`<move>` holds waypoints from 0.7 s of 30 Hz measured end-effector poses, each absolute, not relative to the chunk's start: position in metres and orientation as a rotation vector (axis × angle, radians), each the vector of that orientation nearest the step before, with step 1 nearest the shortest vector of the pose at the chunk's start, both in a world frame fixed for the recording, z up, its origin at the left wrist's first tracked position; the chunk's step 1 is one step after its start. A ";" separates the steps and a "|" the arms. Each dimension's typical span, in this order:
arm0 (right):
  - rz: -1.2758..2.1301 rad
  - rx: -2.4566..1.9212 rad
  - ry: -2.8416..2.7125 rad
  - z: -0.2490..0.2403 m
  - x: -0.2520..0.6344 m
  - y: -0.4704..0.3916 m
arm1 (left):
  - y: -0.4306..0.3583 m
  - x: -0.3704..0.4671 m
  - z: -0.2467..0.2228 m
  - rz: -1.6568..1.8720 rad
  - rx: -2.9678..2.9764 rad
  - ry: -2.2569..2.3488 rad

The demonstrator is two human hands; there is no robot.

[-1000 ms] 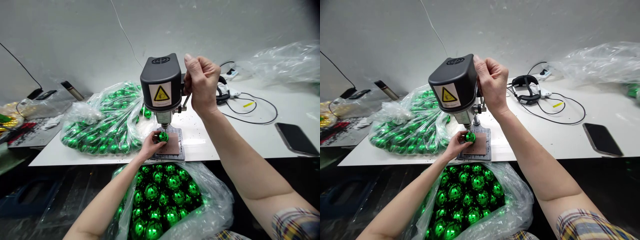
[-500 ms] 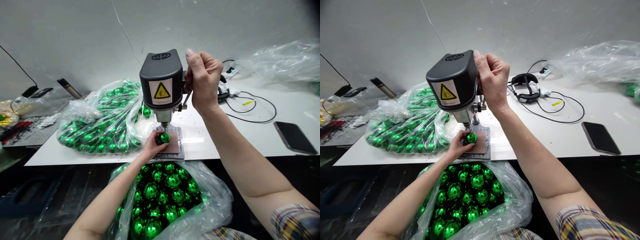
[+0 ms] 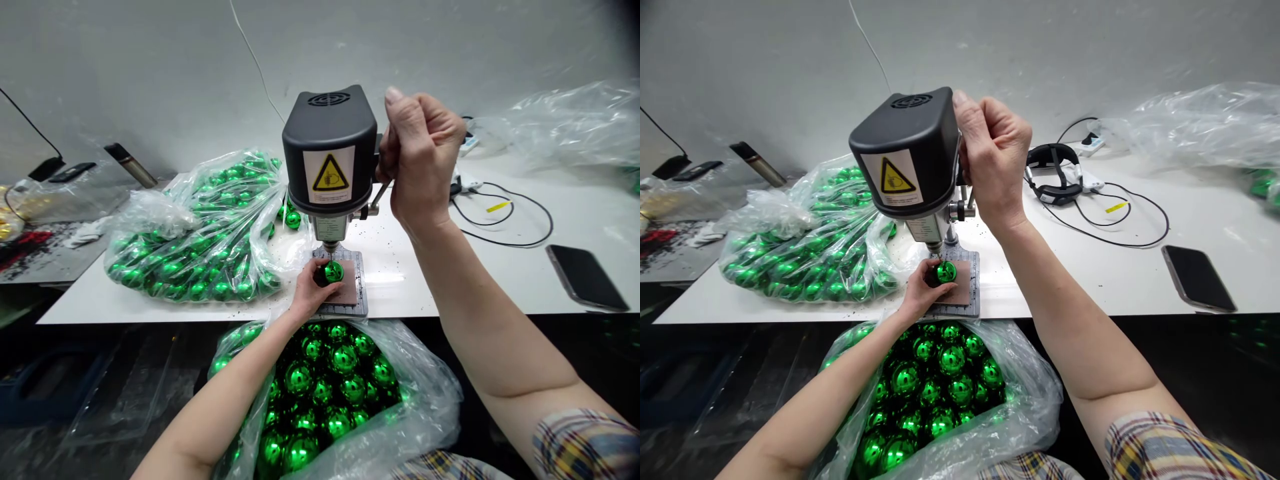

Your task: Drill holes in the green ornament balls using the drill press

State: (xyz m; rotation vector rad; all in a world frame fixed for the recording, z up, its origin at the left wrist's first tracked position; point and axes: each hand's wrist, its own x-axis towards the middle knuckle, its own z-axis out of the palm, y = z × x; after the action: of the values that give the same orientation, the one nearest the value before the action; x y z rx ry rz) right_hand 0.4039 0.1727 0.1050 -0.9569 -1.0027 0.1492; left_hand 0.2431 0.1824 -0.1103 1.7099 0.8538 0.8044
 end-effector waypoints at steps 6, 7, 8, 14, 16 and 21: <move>0.050 -0.838 -1.048 0.097 0.387 0.149 | 0.182 0.243 -0.115 0.863 1.774 0.850; 0.028 -0.811 -1.062 0.094 0.385 0.146 | 0.182 0.243 -0.117 0.872 1.793 0.853; 0.000 -0.786 -1.071 0.091 0.383 0.142 | 0.182 0.243 -0.119 0.882 1.812 0.856; -0.080 -0.862 -1.112 0.068 0.373 0.122 | 0.180 0.243 -0.125 0.913 1.860 0.884; -0.089 -0.864 -1.137 0.061 0.372 0.117 | 0.179 0.243 -0.124 0.918 1.854 0.886; -0.158 -0.762 -1.246 0.042 0.375 0.111 | 0.178 0.243 -0.119 0.911 1.842 0.872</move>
State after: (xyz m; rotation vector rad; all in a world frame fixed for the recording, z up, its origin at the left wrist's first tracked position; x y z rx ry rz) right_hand 0.3748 0.1110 0.0424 -0.7619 -1.2463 -0.1581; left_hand 0.2430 0.1784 -0.1193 1.8415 0.8724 0.9111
